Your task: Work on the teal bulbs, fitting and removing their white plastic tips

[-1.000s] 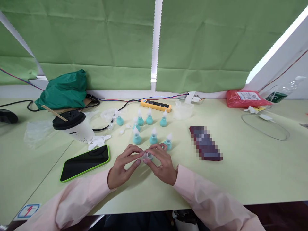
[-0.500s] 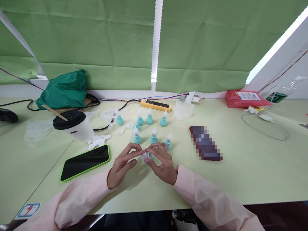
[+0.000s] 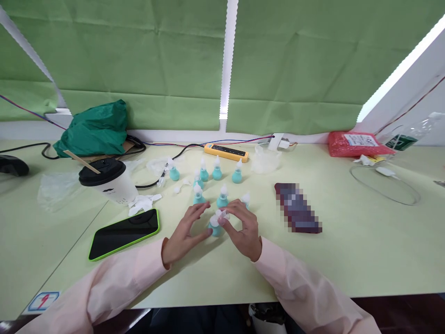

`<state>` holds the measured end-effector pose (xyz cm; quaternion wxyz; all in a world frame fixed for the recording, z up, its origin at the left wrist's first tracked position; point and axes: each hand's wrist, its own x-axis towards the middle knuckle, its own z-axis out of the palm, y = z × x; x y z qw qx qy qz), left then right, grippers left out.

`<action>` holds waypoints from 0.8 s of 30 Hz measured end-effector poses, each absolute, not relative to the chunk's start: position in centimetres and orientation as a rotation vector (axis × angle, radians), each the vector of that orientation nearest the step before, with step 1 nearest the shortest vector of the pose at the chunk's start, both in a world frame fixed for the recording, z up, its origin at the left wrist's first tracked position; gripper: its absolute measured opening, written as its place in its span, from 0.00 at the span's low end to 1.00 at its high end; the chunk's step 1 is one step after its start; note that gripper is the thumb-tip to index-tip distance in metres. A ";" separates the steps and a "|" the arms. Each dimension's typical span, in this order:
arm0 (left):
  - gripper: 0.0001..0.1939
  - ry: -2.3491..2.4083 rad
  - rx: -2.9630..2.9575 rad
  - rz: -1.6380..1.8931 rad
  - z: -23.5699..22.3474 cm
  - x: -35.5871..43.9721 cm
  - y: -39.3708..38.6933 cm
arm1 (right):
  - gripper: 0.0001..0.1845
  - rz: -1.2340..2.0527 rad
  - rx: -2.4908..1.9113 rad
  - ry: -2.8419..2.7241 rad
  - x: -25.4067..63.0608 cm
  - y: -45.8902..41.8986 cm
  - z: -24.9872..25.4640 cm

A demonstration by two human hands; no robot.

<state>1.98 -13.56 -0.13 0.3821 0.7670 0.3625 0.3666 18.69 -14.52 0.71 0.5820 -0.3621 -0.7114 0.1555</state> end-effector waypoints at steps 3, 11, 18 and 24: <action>0.19 1.008 2.181 0.845 -0.8 2.5 -13.3 | 0.04 0.449 -0.901 -1.673 18.7 -14.6 0.9; 0.12 0.817 2.046 1.030 0.7 0.3 -12.7 | 0.09 0.869 -0.880 -1.628 18.7 -15.0 1.0; 0.17 0.755 1.853 0.675 2.0 -0.7 -12.2 | 0.13 1.047 -0.846 -1.651 18.7 -14.9 1.3; 0.17 0.913 1.818 0.695 1.9 -0.4 -12.6 | 0.12 0.997 -0.888 -1.685 18.5 -15.0 1.0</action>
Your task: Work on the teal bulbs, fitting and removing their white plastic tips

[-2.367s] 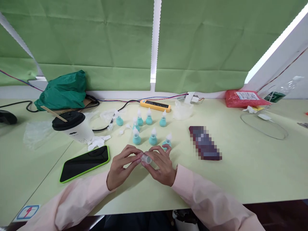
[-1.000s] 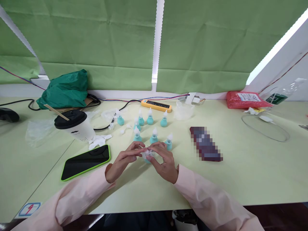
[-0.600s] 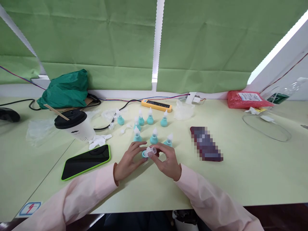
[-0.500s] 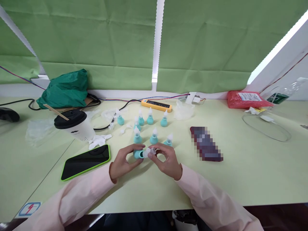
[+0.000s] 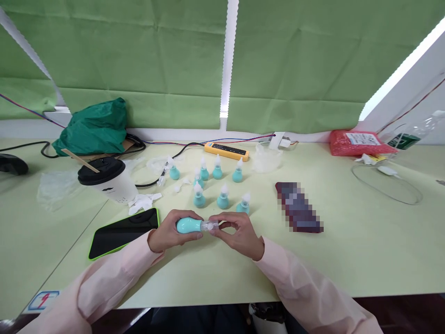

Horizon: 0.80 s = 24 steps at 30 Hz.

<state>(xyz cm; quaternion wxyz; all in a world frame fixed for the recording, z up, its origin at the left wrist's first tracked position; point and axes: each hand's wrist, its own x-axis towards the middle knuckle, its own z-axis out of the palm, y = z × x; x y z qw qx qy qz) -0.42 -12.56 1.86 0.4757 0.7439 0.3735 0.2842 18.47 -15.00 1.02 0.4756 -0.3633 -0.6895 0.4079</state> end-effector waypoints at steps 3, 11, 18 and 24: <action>0.16 0.929 1.806 0.735 1.7 -0.3 -12.7 | 0.11 0.940 -0.923 -1.710 18.4 -15.0 0.9; 0.14 0.934 1.901 0.906 1.0 0.2 -12.8 | 0.09 0.937 -0.956 -1.681 17.9 -15.3 0.4; 0.13 0.952 2.010 1.021 0.8 0.5 -13.2 | 0.10 0.982 -1.015 -1.585 17.4 -15.7 -0.1; 0.13 0.895 2.245 0.974 0.8 0.2 -12.9 | 0.12 1.186 -1.090 -1.628 17.5 -15.5 0.2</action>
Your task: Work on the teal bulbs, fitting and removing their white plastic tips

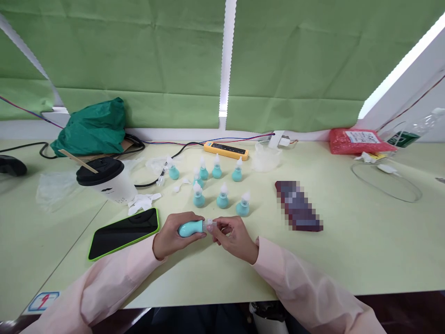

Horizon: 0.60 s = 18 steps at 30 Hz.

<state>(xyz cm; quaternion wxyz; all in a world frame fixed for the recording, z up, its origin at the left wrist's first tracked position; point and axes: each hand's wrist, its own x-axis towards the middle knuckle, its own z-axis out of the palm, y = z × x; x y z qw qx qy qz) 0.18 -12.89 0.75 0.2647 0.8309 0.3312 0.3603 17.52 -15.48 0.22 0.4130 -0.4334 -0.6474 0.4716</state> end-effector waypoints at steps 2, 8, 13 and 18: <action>0.12 0.886 2.296 0.959 0.7 0.2 -12.8 | 0.13 1.260 -1.104 -1.612 17.5 -15.4 0.2; 0.17 0.903 2.260 0.947 1.6 0.7 -13.5 | 0.10 1.249 -1.034 -1.412 17.2 -15.5 0.7; 0.19 0.834 2.190 1.217 3.1 -1.0 -12.1 | 0.04 0.929 -0.928 -1.336 17.7 -15.2 0.9; 0.12 1.419 2.477 1.133 2.4 -3.7 -6.1 | 0.05 0.944 -0.846 -1.370 18.0 -15.1 1.0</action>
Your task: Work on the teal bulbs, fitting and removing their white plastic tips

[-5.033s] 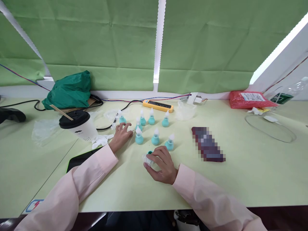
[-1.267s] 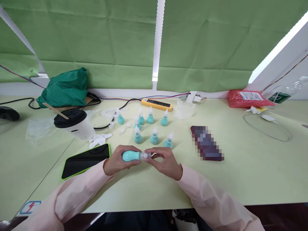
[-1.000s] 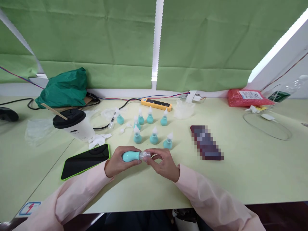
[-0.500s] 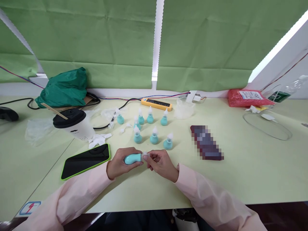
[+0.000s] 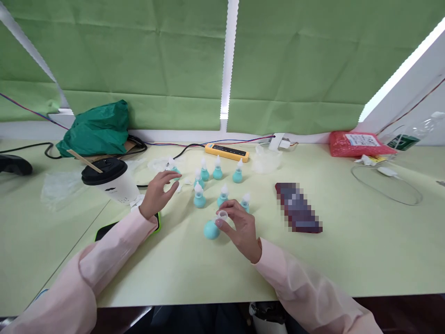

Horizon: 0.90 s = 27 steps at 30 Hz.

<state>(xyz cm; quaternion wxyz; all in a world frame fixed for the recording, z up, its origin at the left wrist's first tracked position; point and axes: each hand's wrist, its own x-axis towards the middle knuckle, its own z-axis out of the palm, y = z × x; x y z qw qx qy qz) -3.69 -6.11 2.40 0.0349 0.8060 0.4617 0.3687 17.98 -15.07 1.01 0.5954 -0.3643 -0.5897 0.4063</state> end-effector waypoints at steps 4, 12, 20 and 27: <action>0.15 1.541 2.860 0.487 0.4 -3.3 -2.8 | 0.09 1.194 -0.854 -1.356 17.5 -15.5 1.5; 0.14 1.708 2.852 0.346 -1.3 -1.5 -1.4 | 0.13 1.253 -0.850 -1.291 17.5 -15.1 0.4; 0.10 1.743 2.674 0.631 1.8 -2.1 -3.3 | 0.18 1.289 -0.879 -1.456 17.5 -15.3 0.2; 0.09 0.858 1.654 0.960 5.4 -0.3 -10.6 | 0.13 1.146 -1.034 -1.744 17.5 -15.8 0.5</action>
